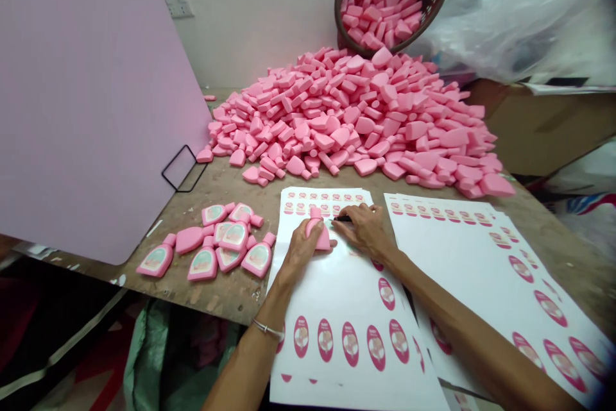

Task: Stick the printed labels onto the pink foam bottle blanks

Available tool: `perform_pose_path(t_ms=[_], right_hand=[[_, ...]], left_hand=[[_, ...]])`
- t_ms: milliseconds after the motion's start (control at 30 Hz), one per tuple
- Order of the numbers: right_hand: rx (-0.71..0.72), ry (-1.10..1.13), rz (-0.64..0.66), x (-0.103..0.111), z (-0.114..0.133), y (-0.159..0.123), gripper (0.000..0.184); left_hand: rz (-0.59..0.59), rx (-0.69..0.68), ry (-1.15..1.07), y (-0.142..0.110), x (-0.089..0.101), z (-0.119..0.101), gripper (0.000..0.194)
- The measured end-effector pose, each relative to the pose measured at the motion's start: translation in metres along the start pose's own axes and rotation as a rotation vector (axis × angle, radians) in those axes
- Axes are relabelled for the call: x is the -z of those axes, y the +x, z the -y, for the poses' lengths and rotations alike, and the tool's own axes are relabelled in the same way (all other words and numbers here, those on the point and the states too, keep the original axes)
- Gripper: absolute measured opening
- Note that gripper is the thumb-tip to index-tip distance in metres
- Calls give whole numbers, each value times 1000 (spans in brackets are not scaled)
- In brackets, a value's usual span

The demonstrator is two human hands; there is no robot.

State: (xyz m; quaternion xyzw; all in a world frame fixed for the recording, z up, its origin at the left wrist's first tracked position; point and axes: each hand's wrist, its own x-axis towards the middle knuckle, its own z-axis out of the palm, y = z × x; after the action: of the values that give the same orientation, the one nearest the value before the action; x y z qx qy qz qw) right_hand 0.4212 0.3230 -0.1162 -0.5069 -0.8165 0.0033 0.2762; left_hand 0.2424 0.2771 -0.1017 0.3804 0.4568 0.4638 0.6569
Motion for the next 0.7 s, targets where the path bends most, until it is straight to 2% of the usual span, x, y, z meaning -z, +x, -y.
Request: perform_pose_path(t_ms=[167,367,500,700], right_hand=[[-21,62,-9,-4,4,1,19],[-64,102,-12,3,0,0,23],[-48,44,11,5,-3,0,20],[-52,-56,-21,4,-9,-3,24]], left_hand=[[-11,1,-2,0,0,1,45],[-1,-6,-21,0,2,1,44],[31,-26,-51,-2,3,0,42],[30,-13,-65,-2,3,1,40]])
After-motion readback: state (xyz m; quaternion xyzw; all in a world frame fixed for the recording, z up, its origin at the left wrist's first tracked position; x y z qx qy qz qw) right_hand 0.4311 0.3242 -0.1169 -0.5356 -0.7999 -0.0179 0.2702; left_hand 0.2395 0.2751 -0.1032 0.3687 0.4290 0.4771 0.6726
